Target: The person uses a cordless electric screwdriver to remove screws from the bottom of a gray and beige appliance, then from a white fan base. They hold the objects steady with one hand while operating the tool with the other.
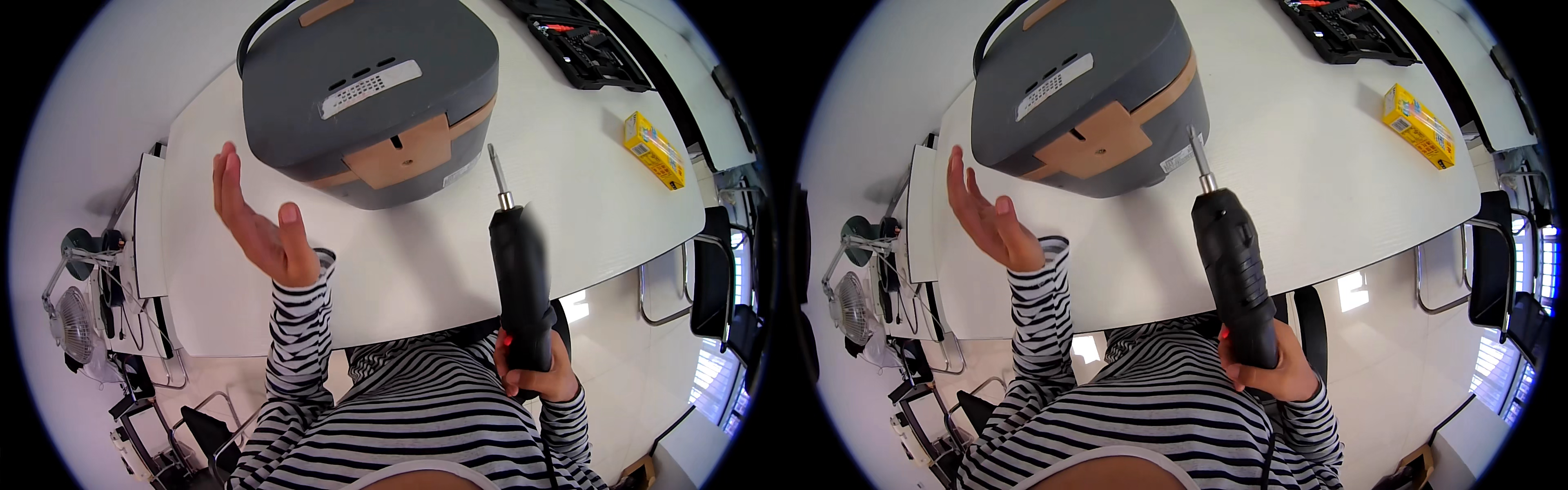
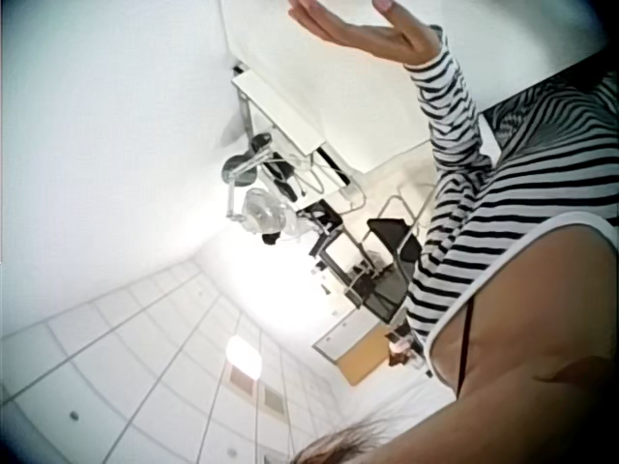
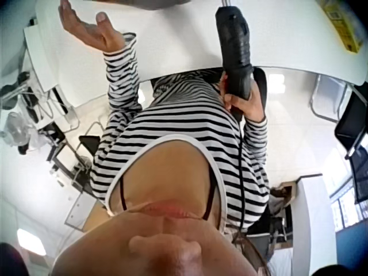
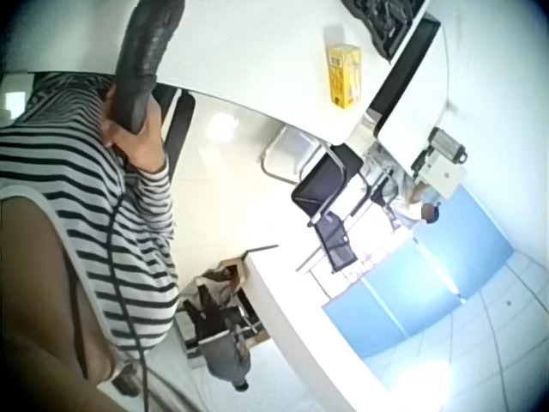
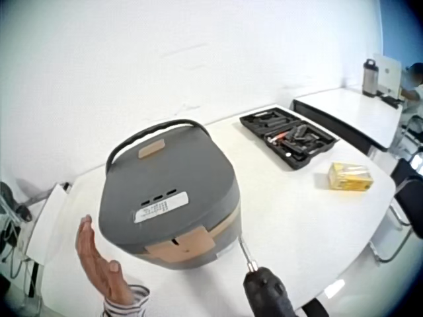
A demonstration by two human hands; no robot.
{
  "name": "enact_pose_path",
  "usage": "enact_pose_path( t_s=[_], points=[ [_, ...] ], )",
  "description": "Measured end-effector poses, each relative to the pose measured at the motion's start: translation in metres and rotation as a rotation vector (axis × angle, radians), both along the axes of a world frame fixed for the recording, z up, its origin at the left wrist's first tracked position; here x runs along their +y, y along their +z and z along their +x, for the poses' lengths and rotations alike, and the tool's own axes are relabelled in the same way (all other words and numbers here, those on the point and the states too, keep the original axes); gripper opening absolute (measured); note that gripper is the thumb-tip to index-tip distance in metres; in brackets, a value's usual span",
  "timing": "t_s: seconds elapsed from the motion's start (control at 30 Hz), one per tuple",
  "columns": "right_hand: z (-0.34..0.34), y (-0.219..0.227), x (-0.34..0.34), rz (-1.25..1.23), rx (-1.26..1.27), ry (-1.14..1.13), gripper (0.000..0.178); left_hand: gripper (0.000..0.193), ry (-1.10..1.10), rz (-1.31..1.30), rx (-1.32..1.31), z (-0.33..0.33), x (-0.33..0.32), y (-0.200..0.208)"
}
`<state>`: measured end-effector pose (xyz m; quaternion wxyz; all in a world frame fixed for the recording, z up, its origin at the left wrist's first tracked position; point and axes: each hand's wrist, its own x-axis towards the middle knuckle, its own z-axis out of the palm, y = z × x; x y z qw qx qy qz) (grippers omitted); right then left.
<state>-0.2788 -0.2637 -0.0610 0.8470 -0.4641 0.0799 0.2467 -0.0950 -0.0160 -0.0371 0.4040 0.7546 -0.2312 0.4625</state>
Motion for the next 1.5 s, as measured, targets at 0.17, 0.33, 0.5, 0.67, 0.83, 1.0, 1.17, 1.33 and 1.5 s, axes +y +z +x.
enact_pose_path(
  t_s=[0.17, 0.33, 0.5, 0.67, 0.83, 1.0, 1.17, 1.33, 1.5],
  points=[
    [0.007, 0.01, 0.0, -0.447, -0.154, 0.063, 0.033, 0.048, -0.103, -0.093, 0.043, 0.024, -0.006, -0.001],
    [0.004, 0.002, 0.004, -0.588, -0.184, 0.053, 0.036, 0.045, -0.128, -0.11, 0.026, 0.03, -0.004, 0.0],
    [0.012, 0.006, 0.005, -0.626, -0.248, 0.07, 0.038, 0.042, -0.125, -0.058, 0.019, 0.033, -0.004, 0.004],
    [0.017, 0.009, 0.01, -0.601, -0.262, 0.054, 0.037, 0.041, -0.092, -0.013, -0.005, 0.032, -0.008, 0.002],
    [0.018, 0.012, 0.013, -0.616, -0.266, 0.052, 0.037, 0.04, -0.094, -0.019, -0.005, 0.032, -0.008, 0.002],
    [0.015, 0.014, 0.019, -0.66, -0.228, 0.014, 0.038, 0.04, -0.083, -0.008, 0.002, 0.029, -0.009, 0.004],
    [0.016, 0.025, 0.024, -0.703, -0.179, 0.01, 0.037, 0.039, -0.072, -0.005, -0.014, 0.028, -0.009, 0.006],
    [0.014, 0.027, 0.027, -0.757, -0.168, 0.007, 0.036, 0.039, -0.073, 0.014, -0.029, 0.028, -0.007, 0.007],
    [0.012, 0.027, 0.029, -0.773, -0.173, -0.003, 0.036, 0.039, -0.091, -0.017, -0.019, 0.028, -0.008, 0.005]
  ],
)
